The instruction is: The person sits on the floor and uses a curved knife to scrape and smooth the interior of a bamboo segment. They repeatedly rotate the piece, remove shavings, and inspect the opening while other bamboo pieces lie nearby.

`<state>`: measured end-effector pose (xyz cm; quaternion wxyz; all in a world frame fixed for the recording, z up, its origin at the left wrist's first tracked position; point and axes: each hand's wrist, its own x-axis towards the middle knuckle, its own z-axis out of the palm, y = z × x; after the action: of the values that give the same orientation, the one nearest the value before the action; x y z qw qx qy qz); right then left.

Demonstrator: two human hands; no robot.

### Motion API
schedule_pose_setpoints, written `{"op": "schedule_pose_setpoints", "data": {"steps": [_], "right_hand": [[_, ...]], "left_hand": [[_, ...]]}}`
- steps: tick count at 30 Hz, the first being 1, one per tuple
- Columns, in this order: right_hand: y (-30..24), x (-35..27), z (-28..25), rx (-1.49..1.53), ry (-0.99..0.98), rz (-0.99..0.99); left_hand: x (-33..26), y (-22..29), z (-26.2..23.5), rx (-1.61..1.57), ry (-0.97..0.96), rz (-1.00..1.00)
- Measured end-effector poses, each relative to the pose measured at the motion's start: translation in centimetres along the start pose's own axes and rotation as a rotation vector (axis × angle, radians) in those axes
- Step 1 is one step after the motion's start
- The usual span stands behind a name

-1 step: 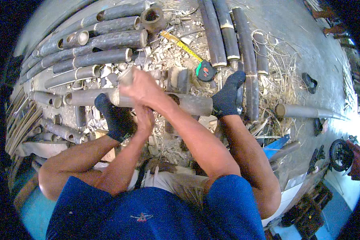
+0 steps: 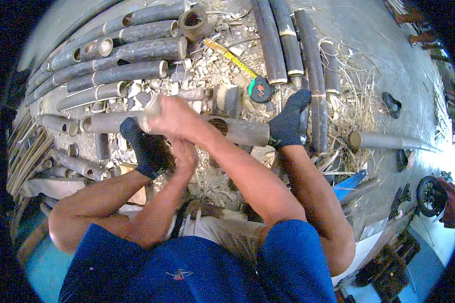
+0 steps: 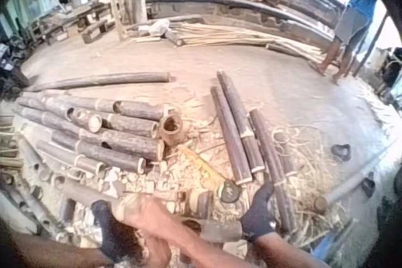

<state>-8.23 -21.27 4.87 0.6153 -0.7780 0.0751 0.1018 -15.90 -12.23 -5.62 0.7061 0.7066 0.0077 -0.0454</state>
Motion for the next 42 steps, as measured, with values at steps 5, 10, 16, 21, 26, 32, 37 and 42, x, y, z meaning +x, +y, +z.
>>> {"op": "schedule_pose_setpoints", "data": {"steps": [5, 10, 16, 21, 26, 32, 37, 42], "right_hand": [[1.4, 2.8, -0.5, -0.058, -0.252, 0.007], [6.6, 7.6, -7.4, 0.055, 0.083, 0.266], [7.4, -4.4, -7.3, 0.902, 0.843, 0.518], [4.3, -1.9, -8.8, 0.858, 0.743, 0.174], [3.0, 5.4, -7.1, 0.316, 0.385, 0.343], [5.8, 6.2, -7.6, 0.048, 0.277, 0.298], [7.8, 1.7, -10.4, 0.502, 0.760, 0.276], [7.6, -5.2, -9.2, 0.540, 1.195, 0.140]], "left_hand": [[-0.3, 1.3, 3.6, -0.248, 0.284, -0.249], [8.4, 4.2, 6.7, -0.262, -0.320, -0.849], [6.8, 7.7, 6.1, 0.563, -1.028, -0.591], [8.4, 9.5, 6.1, 0.464, -0.826, -0.513], [9.4, 7.2, 6.5, 0.097, -0.290, -0.655], [8.3, 4.8, 8.2, 0.008, -0.228, -0.710], [9.4, 5.7, 9.7, 0.332, -0.705, -0.509], [8.2, 5.4, 10.1, 0.433, -1.172, -0.370]]}}
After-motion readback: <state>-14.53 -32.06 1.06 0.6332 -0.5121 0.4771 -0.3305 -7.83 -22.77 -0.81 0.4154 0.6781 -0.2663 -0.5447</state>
